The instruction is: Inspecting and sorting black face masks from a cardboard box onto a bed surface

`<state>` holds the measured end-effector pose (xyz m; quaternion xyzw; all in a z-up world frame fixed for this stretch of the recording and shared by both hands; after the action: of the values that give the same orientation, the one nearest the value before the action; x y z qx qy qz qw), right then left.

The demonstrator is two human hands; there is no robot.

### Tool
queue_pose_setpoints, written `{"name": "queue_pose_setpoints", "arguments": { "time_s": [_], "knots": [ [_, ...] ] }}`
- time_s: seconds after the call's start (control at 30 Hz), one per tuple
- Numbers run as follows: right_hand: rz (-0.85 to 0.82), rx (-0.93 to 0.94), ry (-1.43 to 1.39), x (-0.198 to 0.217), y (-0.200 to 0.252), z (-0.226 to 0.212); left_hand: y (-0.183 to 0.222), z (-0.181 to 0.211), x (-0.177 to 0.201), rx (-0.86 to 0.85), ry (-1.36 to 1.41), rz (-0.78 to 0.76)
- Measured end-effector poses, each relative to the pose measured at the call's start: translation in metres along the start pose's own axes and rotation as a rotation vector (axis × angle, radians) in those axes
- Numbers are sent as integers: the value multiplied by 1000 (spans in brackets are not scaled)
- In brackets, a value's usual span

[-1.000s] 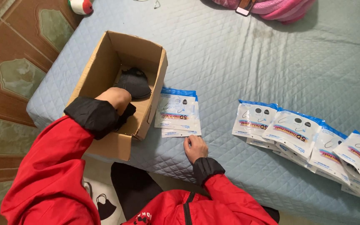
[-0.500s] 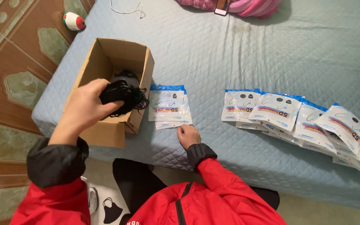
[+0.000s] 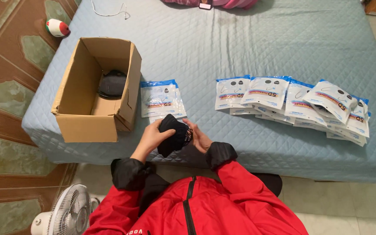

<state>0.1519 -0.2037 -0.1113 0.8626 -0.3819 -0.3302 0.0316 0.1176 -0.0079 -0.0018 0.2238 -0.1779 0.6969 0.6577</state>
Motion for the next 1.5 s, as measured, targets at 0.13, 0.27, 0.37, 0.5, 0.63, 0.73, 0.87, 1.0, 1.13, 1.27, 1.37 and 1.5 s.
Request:
{"name": "queue_pose_setpoints", "arguments": {
  "time_s": [0.13, 0.27, 0.37, 0.5, 0.63, 0.73, 0.87, 1.0, 1.13, 1.27, 1.37, 1.5],
  "knots": [
    [156, 36, -38, 22, 7, 33, 1, -12, -55, 1, -17, -46],
    [314, 62, -145, 18, 36, 17, 22, 35, -60, -18, 194, -123],
    [309, 67, -255, 20, 47, 6, 28, 40, -67, -62, 453, -212],
    [205, 123, -419, -12, 71, -31, 21, 6, -94, -69, 846, -190],
    [248, 143, -539, 23, 72, -6, 18, 1, -103, -32, 871, -194],
    [297, 89, -613, 23, 95, -27, 22, 20, -83, 12, 602, -35],
    [599, 160, -452, 120, 107, 4, 24, 44, -63, -123, 172, 100],
    [307, 219, -324, 103, 106, 2, 22, 68, -77, -351, -243, 143],
    [-35, 3, -153, 67, 101, 5, 20, 68, -127, -787, -325, 276],
    [-283, -197, -940, 50, 110, -14, 36, 75, -162, -1100, -427, 202],
    [-366, -103, -1149, 81, 102, -10, 46, 84, -171, -1209, -488, 124],
    [-301, -47, -1044, 152, 82, 31, 40, 74, -190, -1200, -535, 44]
  ]
}}
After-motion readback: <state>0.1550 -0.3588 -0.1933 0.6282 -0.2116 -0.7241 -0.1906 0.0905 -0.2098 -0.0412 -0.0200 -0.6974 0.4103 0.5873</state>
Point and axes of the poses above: each hand's wrist, its own y-axis away from the middle knuckle, its own x-axis out of the back of the hand, z = x × y, the point moved 5 cm from there along -y, towards the middle knuckle, and after that the axes turned 10 degrees about -x, right-handed, at the moved point
